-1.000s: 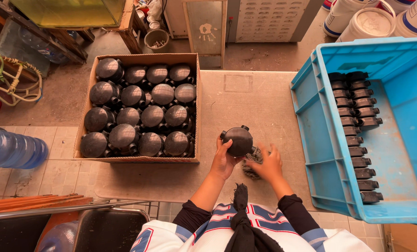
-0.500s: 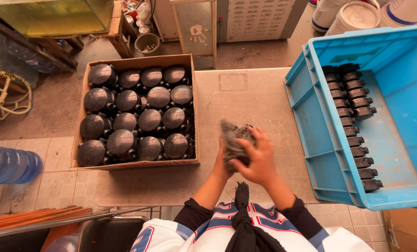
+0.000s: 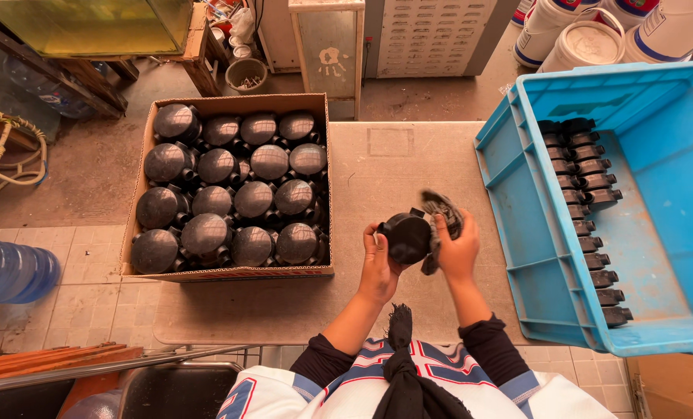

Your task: The person picks up black plastic parts from a cardboard box and wipes them with a cloth. The person then places the cleaned parts into a blue plastic crate, arranging them in rows.

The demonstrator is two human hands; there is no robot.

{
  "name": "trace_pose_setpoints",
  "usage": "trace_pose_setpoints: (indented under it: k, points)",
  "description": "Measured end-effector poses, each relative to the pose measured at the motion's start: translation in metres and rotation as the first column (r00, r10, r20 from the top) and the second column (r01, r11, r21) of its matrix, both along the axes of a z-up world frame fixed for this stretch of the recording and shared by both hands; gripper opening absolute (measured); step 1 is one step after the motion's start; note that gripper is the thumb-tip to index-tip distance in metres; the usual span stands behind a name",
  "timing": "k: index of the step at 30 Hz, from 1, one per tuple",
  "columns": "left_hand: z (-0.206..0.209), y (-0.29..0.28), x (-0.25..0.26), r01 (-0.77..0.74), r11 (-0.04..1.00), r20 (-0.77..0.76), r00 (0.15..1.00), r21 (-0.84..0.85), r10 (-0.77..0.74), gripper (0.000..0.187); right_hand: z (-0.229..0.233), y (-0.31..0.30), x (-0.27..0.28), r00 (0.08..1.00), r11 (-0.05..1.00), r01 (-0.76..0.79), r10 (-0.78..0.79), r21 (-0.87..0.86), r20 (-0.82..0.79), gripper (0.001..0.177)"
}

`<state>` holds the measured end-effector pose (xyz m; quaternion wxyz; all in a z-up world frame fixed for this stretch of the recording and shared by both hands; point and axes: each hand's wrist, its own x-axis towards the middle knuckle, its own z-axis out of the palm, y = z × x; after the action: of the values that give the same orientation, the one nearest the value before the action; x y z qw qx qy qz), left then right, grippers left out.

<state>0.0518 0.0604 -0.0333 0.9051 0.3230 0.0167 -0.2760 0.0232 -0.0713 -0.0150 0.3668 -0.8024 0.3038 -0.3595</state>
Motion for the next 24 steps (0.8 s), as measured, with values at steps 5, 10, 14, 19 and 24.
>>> trace_pose_setpoints:
  k: [5,10,14,19,24]
  points:
    - [0.013,0.004,0.006,-0.005,1.0,-0.089,0.996,-0.031,0.002,0.028,-0.015,-0.02,-0.029,0.968,0.984,0.084,-0.042,0.16,-0.248,0.053]
    - [0.014,0.005,0.002,0.071,0.997,-0.193,0.978,-0.03,-0.075,0.036,-0.022,-0.021,-0.042,0.9,0.934,0.051,0.11,0.354,-0.422,0.06]
    - [0.016,0.003,-0.001,0.091,0.996,-0.208,0.974,0.001,-0.088,0.027,-0.016,-0.014,-0.043,0.979,0.855,-0.105,0.179,0.508,-0.1,0.021]
    - [0.024,-0.001,-0.008,0.129,0.986,-0.266,0.952,-0.108,-0.154,0.027,0.006,-0.007,-0.047,0.911,0.637,-0.409,0.323,0.653,0.256,0.036]
    - [0.042,-0.003,-0.017,0.144,0.986,-0.152,0.976,-0.086,-0.156,0.026,0.037,-0.007,-0.052,0.829,0.597,-0.559,0.382,0.576,0.41,0.048]
